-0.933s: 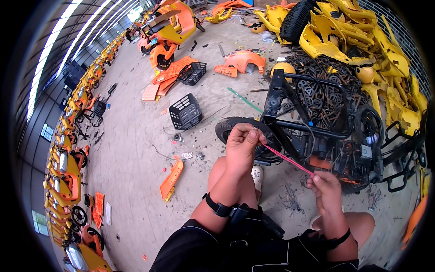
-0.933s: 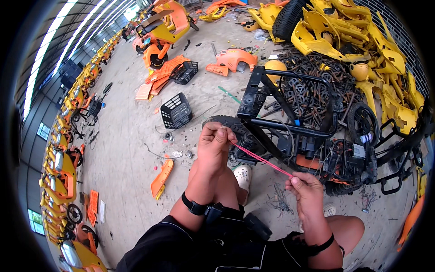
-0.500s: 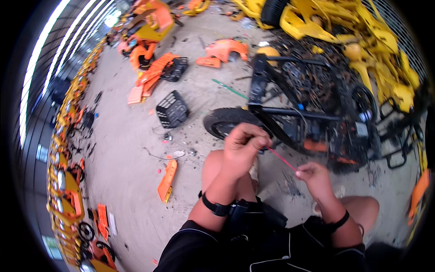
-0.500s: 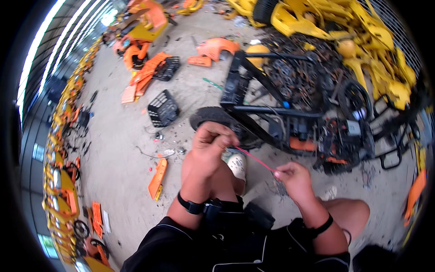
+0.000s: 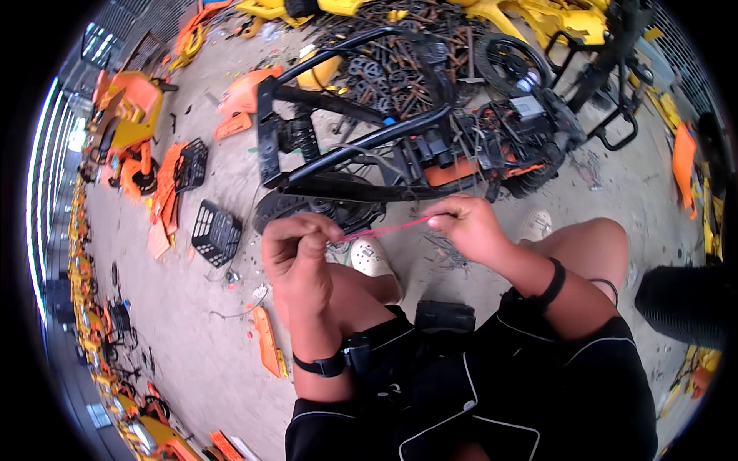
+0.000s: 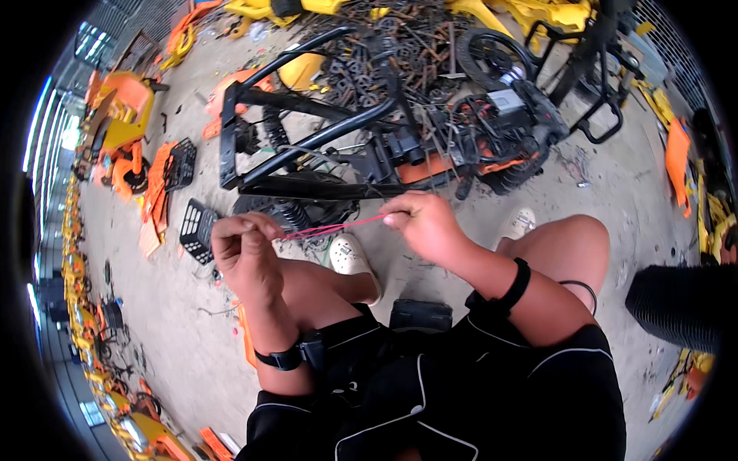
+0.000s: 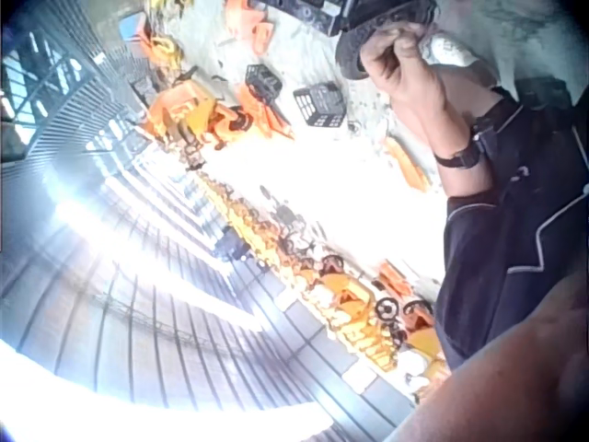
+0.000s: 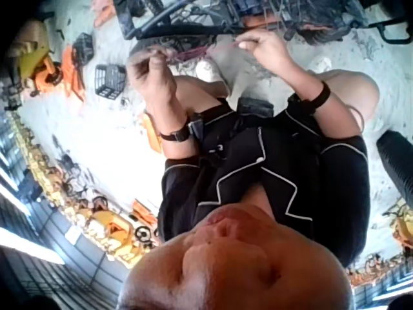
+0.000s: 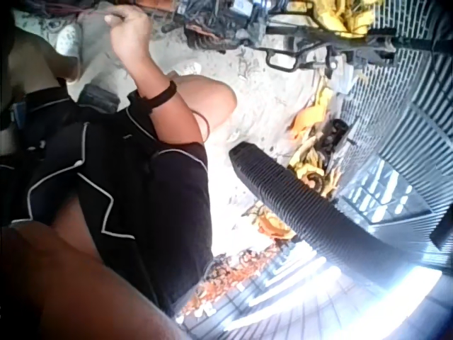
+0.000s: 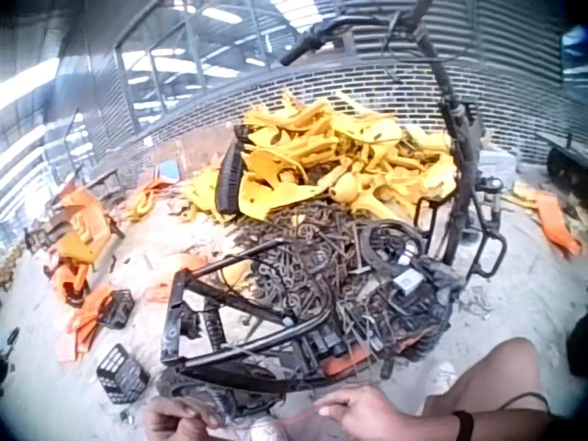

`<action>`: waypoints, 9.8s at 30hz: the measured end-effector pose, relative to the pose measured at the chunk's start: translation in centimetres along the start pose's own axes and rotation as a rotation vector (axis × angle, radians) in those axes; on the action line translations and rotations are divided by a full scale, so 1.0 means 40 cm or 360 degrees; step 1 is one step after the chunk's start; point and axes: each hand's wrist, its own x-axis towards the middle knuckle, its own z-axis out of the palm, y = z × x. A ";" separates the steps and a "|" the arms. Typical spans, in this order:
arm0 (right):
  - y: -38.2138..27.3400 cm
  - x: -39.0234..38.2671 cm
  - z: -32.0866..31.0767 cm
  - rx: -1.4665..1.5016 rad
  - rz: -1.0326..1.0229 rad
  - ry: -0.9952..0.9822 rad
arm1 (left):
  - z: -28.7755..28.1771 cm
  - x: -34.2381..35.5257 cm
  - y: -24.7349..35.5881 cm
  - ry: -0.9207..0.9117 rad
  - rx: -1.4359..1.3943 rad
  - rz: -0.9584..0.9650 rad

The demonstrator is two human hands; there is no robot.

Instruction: The person connects and organizes electrical wires on a black vehicle frame by hand while sitting on the floor of a warehouse.

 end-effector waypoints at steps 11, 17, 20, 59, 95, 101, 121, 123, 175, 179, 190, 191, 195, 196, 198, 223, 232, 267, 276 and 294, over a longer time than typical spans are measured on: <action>-0.068 -0.040 -0.020 -0.0187 -0.0209 0.0133 | -0.036 0.005 -0.002 0.0272 -0.0353 -0.0072; -0.122 -0.064 -0.023 -0.0319 -0.0485 0.0165 | -0.080 0.003 -0.022 0.0506 -0.0453 -0.0107; -0.145 -0.071 -0.027 -0.0289 -0.0536 0.0125 | -0.082 0.003 -0.017 0.0672 -0.0526 -0.0143; -0.258 0.020 -0.042 0.1421 0.0122 -0.0125 | 0.078 0.048 -0.087 -0.0047 -0.0677 -0.0715; -0.225 0.005 0.032 0.0107 -0.0778 0.0077 | 0.086 0.016 -0.058 0.0110 -0.0426 -0.0965; -0.226 0.011 0.038 0.0681 -0.0249 -0.0276 | 0.061 0.005 -0.076 0.0157 -0.0499 -0.0835; -0.174 0.018 0.050 0.0917 0.0040 0.0132 | 0.063 0.035 -0.065 0.0326 0.0046 -0.0330; -0.175 0.020 0.054 0.0876 0.0031 0.0109 | 0.072 0.039 -0.053 0.0361 0.0019 -0.0351; -0.205 -0.015 0.059 -0.1119 -0.0893 0.0062 | 0.078 0.003 -0.067 0.0201 -0.0649 -0.1181; -0.213 -0.020 0.062 -0.0974 -0.0898 0.0090 | 0.073 0.006 -0.060 0.0225 -0.0675 -0.1176; -0.230 -0.026 0.060 -0.0938 -0.0940 -0.0039 | 0.060 0.007 -0.062 0.0216 -0.0632 -0.1140; -0.229 -0.026 0.061 -0.0963 -0.0960 -0.0044 | 0.059 0.007 -0.061 0.0225 -0.0605 -0.1144; -0.217 -0.022 0.060 -0.0942 -0.0955 0.0006 | 0.060 0.008 -0.062 0.0219 -0.0575 -0.1152; -0.214 -0.020 0.060 -0.0920 -0.0929 0.0021 | 0.061 0.008 -0.062 0.0221 -0.0573 -0.1148; -0.215 -0.018 0.057 -0.0914 -0.0901 0.0025 | 0.061 0.010 -0.062 0.0242 -0.0570 -0.1138; -0.157 -0.008 -0.017 0.0689 0.0244 -0.0329 | 0.065 0.022 -0.079 0.0226 -0.0586 -0.1045; -0.148 -0.007 -0.029 0.0992 0.0325 -0.0324 | 0.076 0.025 -0.076 0.0179 -0.0570 -0.1002; -0.124 0.008 -0.005 0.0624 0.0378 -0.0346 | 0.069 0.016 -0.070 -0.0103 -0.0315 -0.0690; -0.133 0.005 -0.007 0.0562 0.0361 -0.0293 | 0.068 0.016 -0.064 -0.0104 -0.0333 -0.0659; -0.121 -0.004 0.002 0.0615 0.0110 -0.0321 | 0.064 0.024 -0.055 0.0015 -0.0407 -0.0639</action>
